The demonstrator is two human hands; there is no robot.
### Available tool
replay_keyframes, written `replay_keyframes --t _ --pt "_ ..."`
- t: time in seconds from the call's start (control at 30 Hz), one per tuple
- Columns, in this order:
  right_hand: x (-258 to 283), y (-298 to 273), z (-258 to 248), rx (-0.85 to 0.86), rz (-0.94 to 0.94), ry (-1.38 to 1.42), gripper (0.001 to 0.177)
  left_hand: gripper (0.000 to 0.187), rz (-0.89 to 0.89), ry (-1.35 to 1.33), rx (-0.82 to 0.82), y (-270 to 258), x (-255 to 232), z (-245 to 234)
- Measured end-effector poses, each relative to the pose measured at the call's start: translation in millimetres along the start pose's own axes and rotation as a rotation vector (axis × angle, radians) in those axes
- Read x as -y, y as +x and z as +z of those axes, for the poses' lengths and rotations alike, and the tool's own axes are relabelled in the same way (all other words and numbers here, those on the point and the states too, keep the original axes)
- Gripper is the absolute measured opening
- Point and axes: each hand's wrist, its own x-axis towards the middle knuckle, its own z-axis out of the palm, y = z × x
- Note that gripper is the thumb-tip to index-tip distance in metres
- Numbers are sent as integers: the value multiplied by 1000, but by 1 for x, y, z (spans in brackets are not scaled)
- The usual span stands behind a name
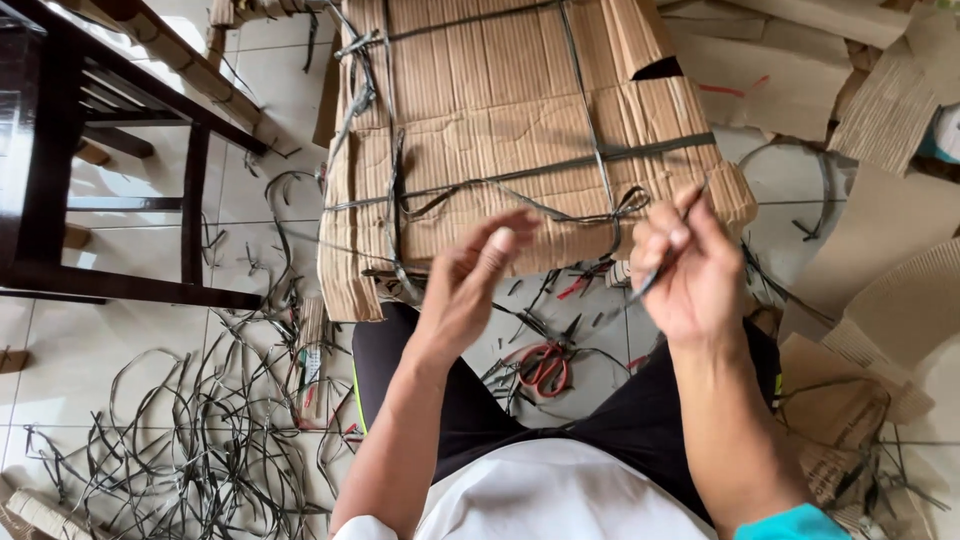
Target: Wrapping a chair frame with cardboard and securing it with plastic straps for protection.
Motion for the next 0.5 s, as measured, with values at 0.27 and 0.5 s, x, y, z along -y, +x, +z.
replay_keyframes --t 0.27,0.5 --pt "10 28 8 -39 40 256 23 39 -289 77 457 -20 8 22" --pt "3 11 22 -175 10 -170 27 28 -216 18 226 -18 24 16"
